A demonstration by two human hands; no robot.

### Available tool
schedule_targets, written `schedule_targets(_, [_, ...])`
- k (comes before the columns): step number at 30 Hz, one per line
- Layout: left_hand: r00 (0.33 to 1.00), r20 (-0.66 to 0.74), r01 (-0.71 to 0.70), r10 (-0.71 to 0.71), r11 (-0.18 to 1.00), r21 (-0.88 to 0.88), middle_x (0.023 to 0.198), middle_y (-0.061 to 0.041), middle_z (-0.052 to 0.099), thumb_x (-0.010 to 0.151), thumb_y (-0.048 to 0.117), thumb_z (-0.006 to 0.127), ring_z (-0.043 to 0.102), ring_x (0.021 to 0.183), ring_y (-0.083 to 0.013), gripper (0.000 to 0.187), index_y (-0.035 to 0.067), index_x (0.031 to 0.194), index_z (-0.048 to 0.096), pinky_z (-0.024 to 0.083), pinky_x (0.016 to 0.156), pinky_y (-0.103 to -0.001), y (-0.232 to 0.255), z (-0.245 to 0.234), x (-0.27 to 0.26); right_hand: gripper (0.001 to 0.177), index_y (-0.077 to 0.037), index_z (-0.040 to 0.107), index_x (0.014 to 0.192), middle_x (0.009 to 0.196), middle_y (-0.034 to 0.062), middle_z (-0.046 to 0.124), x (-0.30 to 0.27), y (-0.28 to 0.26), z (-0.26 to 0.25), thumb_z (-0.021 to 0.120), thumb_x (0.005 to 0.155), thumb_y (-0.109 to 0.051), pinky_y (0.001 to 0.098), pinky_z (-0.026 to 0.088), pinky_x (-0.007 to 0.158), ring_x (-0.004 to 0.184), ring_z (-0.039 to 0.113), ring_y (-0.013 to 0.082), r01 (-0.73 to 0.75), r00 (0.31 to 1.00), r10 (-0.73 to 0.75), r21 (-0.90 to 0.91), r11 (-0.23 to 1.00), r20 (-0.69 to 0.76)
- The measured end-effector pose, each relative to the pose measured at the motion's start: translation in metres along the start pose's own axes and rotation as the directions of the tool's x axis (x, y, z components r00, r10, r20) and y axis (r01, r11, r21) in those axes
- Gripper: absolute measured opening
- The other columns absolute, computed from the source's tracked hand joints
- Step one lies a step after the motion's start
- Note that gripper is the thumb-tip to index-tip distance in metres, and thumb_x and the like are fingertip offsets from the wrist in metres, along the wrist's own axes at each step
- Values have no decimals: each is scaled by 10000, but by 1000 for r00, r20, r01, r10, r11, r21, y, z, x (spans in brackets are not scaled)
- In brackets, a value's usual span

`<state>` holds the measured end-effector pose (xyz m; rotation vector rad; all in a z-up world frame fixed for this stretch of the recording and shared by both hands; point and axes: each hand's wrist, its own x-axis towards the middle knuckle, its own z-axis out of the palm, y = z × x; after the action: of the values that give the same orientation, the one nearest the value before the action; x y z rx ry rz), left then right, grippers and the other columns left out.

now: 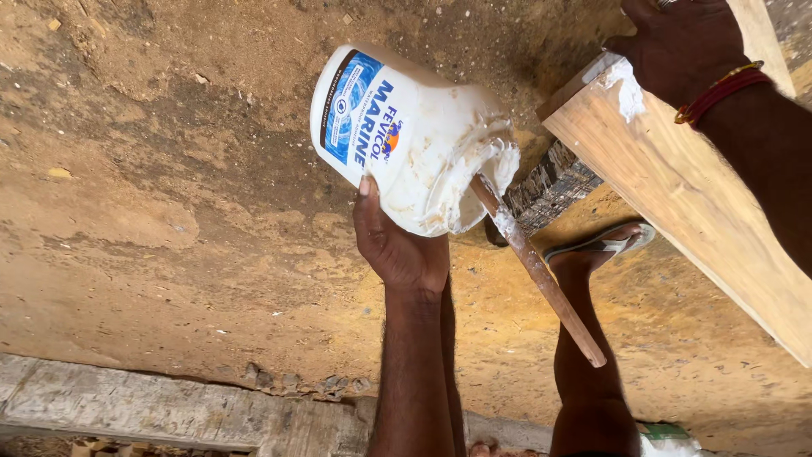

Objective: The person applies white adhesive from a container onto the edges and surfaces of wooden planks using a small stick. The person repeatedly dips the stick into the container and spreads the glue along the wood.

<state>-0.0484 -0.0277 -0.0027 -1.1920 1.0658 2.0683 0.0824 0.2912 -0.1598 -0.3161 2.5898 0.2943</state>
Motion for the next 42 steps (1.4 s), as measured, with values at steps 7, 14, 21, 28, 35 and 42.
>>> schedule_targets(7, [1000, 16, -24, 24, 999, -29, 1453, -162, 536, 963, 426, 621, 519, 1358, -314, 709, 10, 1506, 435, 440, 1121, -506, 3, -3, -6, 373, -528, 710, 1268, 1404, -98, 598, 10, -20, 12, 475, 1088, -300, 458, 272, 1242, 1225, 563, 101, 119, 984, -96, -157, 980, 147])
schedule_targets(14, [999, 14, -36, 38, 990, -138, 1440, -133, 560, 964, 416, 614, 527, 1347, -301, 672, 33, 1492, 454, 440, 1128, -490, 0, -10, -8, 258, -448, 771, 1167, 1515, -7, 524, -2, -11, 48, 550, 1095, -336, 507, 209, 1221, 1415, 457, 259, -42, 985, 8, 199, 979, 172])
schedule_targets(21, [999, 47, 33, -27, 992, -125, 1458, -121, 555, 963, 431, 616, 528, 1349, -288, 693, 39, 1509, 448, 436, 1124, -471, -15, -4, -15, 669, -367, 759, 1302, 1606, 148, 459, -18, -6, 23, 723, 679, -124, 641, 140, 1172, 1449, 353, 317, -198, 980, 160, 491, 848, 119])
schedule_targets(28, [998, 46, 45, -42, 998, -48, 1469, -132, 543, 954, 434, 613, 515, 1365, -305, 716, 35, 1521, 433, 416, 1137, -482, -25, -3, -16, 541, -330, 685, 1252, 1524, 87, 498, -47, -38, 8, 639, 817, -11, 554, 288, 1136, 1446, 394, 307, -242, 948, 319, 652, 719, -1])
schedule_targets(35, [998, 19, 59, -60, 997, 39, 1448, -152, 543, 875, 481, 664, 521, 1361, -322, 799, 48, 1505, 429, 444, 1113, -520, -34, -2, -16, 753, -340, 440, 1638, 1298, 118, 560, -65, -78, 26, 651, 963, -81, 521, 348, 976, 1106, 489, 313, -339, 939, 331, 101, 935, 91])
schedule_targets(42, [999, 44, 21, -23, 999, 34, 1452, -148, 528, 890, 482, 674, 504, 1374, -317, 821, 41, 1526, 401, 432, 1141, -509, -32, -7, -17, 692, -311, 380, 1662, 1346, 73, 552, -79, -60, 41, 616, 1027, -168, 512, 339, 1032, 1142, 491, 275, -149, 988, 151, -60, 987, 31])
